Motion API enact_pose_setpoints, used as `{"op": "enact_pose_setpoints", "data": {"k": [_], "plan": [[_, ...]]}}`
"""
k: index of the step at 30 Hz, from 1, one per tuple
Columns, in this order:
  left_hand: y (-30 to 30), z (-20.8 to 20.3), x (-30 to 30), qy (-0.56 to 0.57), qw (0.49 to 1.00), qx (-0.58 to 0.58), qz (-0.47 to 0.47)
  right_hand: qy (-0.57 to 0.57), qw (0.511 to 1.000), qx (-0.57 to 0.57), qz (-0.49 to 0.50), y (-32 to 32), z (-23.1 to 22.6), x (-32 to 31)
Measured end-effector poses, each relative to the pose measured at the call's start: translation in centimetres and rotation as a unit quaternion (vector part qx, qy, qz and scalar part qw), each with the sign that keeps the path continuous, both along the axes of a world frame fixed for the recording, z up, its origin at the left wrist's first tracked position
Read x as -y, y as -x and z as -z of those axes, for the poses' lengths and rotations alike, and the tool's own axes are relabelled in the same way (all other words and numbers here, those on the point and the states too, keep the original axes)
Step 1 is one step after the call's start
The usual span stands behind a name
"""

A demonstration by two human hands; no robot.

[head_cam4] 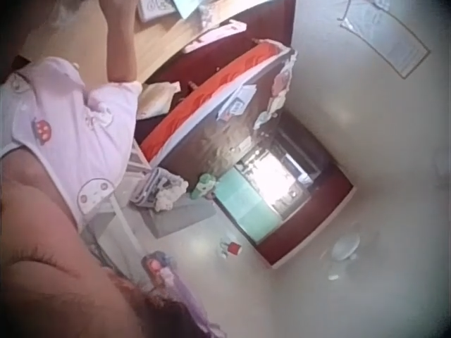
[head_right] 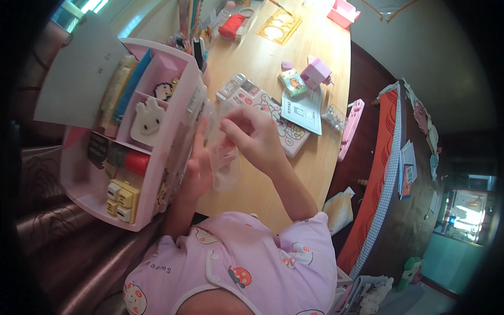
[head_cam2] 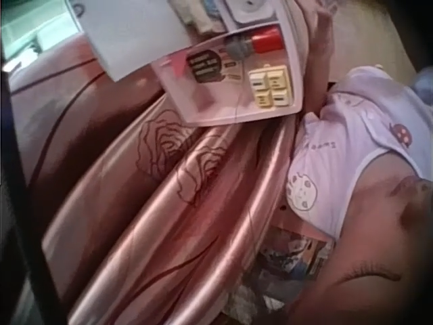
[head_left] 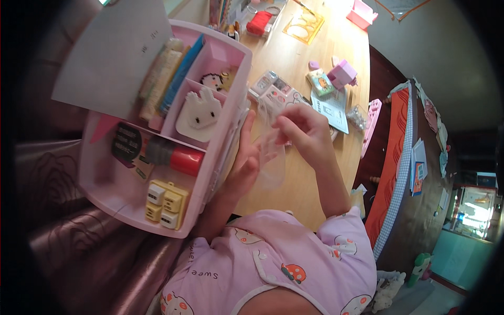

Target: Organizing stationery, books, and small craft items on a desk and shelves.

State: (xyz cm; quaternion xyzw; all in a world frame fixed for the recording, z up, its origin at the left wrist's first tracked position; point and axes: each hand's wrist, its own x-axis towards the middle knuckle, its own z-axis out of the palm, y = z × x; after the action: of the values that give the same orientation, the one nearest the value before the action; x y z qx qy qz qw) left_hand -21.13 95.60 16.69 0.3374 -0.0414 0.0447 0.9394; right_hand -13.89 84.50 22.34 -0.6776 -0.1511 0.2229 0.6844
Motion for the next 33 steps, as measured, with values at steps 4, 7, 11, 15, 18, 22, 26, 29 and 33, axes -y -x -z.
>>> {"op": "enact_pose_setpoints", "data": {"k": [4,7,11,15,18,22,26,29,33], "plan": [[-1.0,0.3,-0.4,-0.022,0.99,-0.067,0.121,0.017,0.996,0.085,0.001,-0.6,1.6,-0.6],[-0.5,0.9,-0.4,0.108,0.96,-0.124,0.226,0.022,0.986,0.14,0.09,-0.1,2.5,0.2],[1.1,2.1,-0.5,0.097,0.969,-0.106,0.201,-0.035,0.996,-0.052,-0.059,1.3,5.6,2.9],[2.3,2.1,-0.2,0.017,0.974,-0.132,0.183,-0.08,0.964,-0.155,-0.198,4.3,6.6,2.5],[3.6,2.5,0.2,-0.115,0.969,-0.127,0.18,-0.062,0.939,-0.158,-0.299,4.4,7.4,2.0],[5.7,2.1,2.3,-0.233,0.945,-0.204,0.108,-0.103,0.948,-0.27,-0.136,5.3,7.7,0.7],[7.4,4.4,2.2,-0.298,0.942,-0.086,0.132,-0.215,0.949,-0.214,-0.088,7.2,5.8,0.5],[9.3,3.1,1.5,-0.354,0.919,-0.052,0.164,-0.289,0.939,-0.14,-0.121,8.3,4.3,0.3],[10.2,1.3,0.2,-0.452,0.89,0.032,0.058,-0.385,0.893,-0.213,-0.089,7.9,3.2,-0.2]]}}
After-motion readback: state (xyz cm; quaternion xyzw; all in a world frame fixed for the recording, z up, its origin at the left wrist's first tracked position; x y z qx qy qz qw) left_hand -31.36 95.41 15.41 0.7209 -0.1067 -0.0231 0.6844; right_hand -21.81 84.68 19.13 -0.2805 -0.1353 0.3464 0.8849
